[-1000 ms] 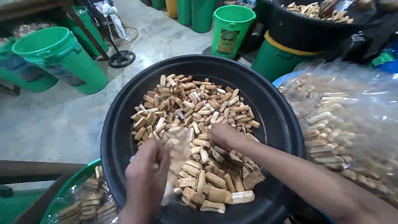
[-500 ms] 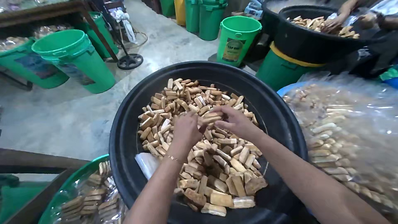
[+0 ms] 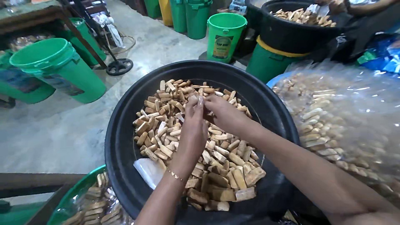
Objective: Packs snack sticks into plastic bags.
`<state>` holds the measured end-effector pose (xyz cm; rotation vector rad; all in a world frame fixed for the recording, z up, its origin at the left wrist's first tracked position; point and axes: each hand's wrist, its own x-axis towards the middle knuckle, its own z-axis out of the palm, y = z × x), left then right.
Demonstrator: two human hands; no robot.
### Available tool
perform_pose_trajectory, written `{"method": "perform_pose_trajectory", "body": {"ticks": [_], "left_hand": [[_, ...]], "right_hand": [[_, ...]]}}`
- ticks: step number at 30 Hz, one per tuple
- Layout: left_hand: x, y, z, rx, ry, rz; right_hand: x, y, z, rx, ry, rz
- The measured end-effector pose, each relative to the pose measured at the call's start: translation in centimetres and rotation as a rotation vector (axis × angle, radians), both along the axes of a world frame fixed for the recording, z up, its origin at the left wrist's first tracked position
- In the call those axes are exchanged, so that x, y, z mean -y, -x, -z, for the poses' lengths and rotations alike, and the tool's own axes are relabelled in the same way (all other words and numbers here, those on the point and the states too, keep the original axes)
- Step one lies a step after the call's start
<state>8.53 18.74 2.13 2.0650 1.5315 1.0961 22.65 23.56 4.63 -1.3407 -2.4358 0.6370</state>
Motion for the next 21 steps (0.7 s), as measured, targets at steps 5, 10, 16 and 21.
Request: {"method": "perform_pose_trajectory", "body": {"ticks": [5,10,16,21], "left_hand": [[0.6,0.1,-0.9,-0.002,-0.288,-0.088],[2.0,-0.8,-1.3,0.0,-0.336,0.08],[-0.6,6.5,-1.2,0.615,-0.151,0.124],[-2.4,5.2,0.3,1.089,0.505,0.113]], "right_hand": [[0.9,-0.1,-0.2,-0.102,-0.575,0.011],[0.7,1.2,-0.1,-0.08,-0.092,0.014],[1.4,-0.8,-3.1,-0.374,-0.208,-0.072],[0.7,0.3,-4.8,-0.051,0.067,-0.242]]}}
